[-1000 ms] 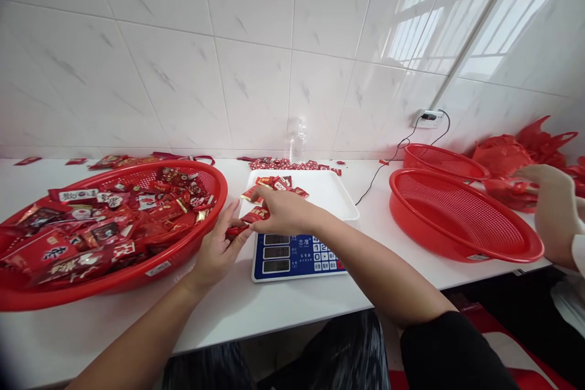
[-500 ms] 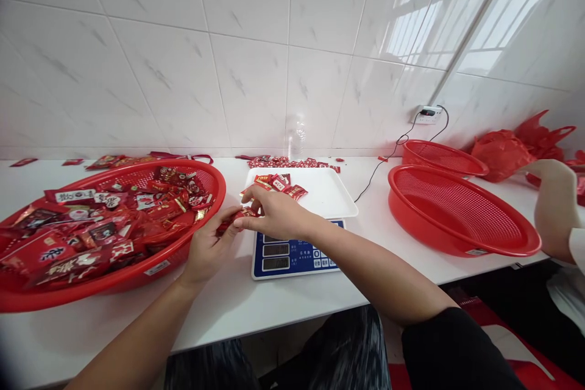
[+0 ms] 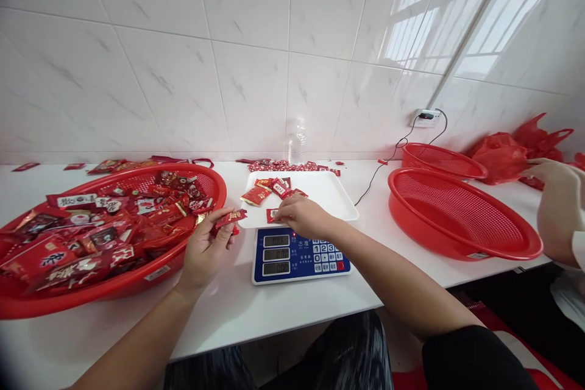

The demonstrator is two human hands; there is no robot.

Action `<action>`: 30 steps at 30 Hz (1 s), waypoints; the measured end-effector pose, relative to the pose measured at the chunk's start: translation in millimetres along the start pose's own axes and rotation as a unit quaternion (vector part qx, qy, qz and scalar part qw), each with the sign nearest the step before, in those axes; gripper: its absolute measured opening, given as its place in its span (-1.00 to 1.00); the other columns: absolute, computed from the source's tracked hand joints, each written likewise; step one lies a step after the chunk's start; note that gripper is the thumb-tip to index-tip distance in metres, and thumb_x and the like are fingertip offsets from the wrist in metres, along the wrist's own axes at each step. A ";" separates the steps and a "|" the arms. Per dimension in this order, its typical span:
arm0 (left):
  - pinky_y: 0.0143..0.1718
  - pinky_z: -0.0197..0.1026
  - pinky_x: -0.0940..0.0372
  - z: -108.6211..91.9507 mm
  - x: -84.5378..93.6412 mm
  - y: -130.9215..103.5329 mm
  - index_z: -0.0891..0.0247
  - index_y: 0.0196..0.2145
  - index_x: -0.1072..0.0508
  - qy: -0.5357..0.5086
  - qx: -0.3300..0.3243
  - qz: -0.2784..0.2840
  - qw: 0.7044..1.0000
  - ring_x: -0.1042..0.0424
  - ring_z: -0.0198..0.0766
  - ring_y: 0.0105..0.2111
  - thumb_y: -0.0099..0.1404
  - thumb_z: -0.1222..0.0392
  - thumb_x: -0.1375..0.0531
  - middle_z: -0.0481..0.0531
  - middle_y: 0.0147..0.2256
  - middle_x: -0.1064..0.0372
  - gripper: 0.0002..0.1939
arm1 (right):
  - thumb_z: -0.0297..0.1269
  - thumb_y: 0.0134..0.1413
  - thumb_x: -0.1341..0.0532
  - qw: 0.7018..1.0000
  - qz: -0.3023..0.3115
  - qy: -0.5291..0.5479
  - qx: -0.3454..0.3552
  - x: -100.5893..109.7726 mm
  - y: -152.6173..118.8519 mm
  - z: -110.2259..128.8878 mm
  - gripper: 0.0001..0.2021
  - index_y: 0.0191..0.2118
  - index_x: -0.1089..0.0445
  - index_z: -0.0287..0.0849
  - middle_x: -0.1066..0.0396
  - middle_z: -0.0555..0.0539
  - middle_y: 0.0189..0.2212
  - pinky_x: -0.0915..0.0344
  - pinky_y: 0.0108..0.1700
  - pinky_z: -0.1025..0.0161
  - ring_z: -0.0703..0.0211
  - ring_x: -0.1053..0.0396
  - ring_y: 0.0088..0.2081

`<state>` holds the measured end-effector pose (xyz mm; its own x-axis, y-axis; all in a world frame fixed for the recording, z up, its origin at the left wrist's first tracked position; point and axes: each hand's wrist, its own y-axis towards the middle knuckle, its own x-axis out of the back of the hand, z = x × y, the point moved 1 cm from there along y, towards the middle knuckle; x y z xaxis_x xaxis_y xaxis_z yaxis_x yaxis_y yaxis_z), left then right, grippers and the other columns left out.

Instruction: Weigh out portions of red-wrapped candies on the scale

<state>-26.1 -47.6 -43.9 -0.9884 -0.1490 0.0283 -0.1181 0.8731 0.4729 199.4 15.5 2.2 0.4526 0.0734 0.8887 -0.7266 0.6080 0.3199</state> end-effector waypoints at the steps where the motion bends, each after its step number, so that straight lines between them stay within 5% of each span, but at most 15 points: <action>1: -0.49 -0.34 -0.26 0.7 0.6 0.1 0.20 0.00 -0.40 0.005 0.001 0.000 1.000 -0.27 -0.40 -0.49 0.31 0.08 -0.18 -0.01 -0.34 -0.36 -0.68 | -0.41 0.22 -0.11 1.000 -0.005 -0.003 0.005 -3.2 3.5 -1.5 -0.76 -0.15 -0.52 -0.09 -0.46 -0.09 -0.13 -0.31 -0.02 0.13 0.13 -0.36 -0.08; 6: -0.50 -0.34 -0.26 3.3 4.8 0.2 0.19 0.00 -0.39 0.030 0.004 0.012 0.999 -0.26 -0.40 -0.52 0.32 0.06 -0.16 -0.05 -0.40 -0.35 -0.67 | -0.56 0.10 -0.12 1.000 -0.027 0.010 -0.002 -10.9 24.5 -7.9 -0.69 -0.19 -0.54 -0.09 -0.49 -0.05 -0.14 -0.32 -0.01 0.16 0.14 -0.39 -0.07; 11: -0.44 -0.32 -0.29 1.5 6.1 0.3 0.20 0.00 -0.40 0.039 0.008 0.006 0.999 -0.30 -0.38 -0.48 0.31 0.06 -0.17 -0.03 -0.39 -0.39 -0.67 | -0.53 0.13 -0.08 0.994 -0.098 0.012 -0.049 4.3 30.2 -14.8 -0.69 -0.13 -0.50 -0.10 -0.49 -0.07 -0.12 -0.35 -0.04 0.14 0.13 -0.41 -0.07; 16: -0.48 -0.32 -0.31 -0.2 2.4 2.6 0.19 -0.03 -0.42 -0.049 0.026 -0.003 0.998 -0.33 -0.38 -0.49 0.27 0.08 -0.22 -0.04 -0.39 -0.40 -0.68 | -0.40 0.16 -0.10 0.976 -0.177 0.015 -0.125 29.1 15.1 -21.8 -0.76 -0.13 -0.47 -0.10 -0.48 -0.07 -0.14 -0.37 -0.13 0.14 0.13 -0.42 -0.15; 24: -0.47 -0.31 -0.33 -8.1 -4.7 6.6 0.15 -0.10 -0.44 -0.206 0.089 0.042 0.973 -0.40 -0.35 -0.50 0.18 0.19 -0.31 -0.07 -0.46 -0.43 -0.69 | -0.30 0.19 -0.09 0.960 -0.241 -0.035 -0.138 45.6 -15.2 -14.0 -0.57 0.17 -0.21 -0.02 -0.31 -0.13 0.07 -0.41 -0.15 0.06 0.06 -0.40 -0.12; 30: -0.57 -0.41 -0.29 -10.9 0.8 9.9 0.19 -0.06 -0.44 -0.318 0.185 0.097 0.925 -0.40 -0.39 -0.49 0.10 0.06 -0.37 0.09 -0.21 -0.48 -0.55 | -0.31 0.18 -0.10 0.930 -0.341 -0.030 -0.130 51.9 -21.8 -15.3 -0.46 0.26 -0.05 0.03 -0.08 -0.16 0.21 -0.42 -0.11 0.09 0.05 -0.34 -0.03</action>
<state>-27.0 -44.2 -29.7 -0.8366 0.2282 -0.4980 0.1601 0.9712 0.1762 246.6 18.1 36.3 0.7269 -0.4403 0.5270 -0.1268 0.6682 0.7331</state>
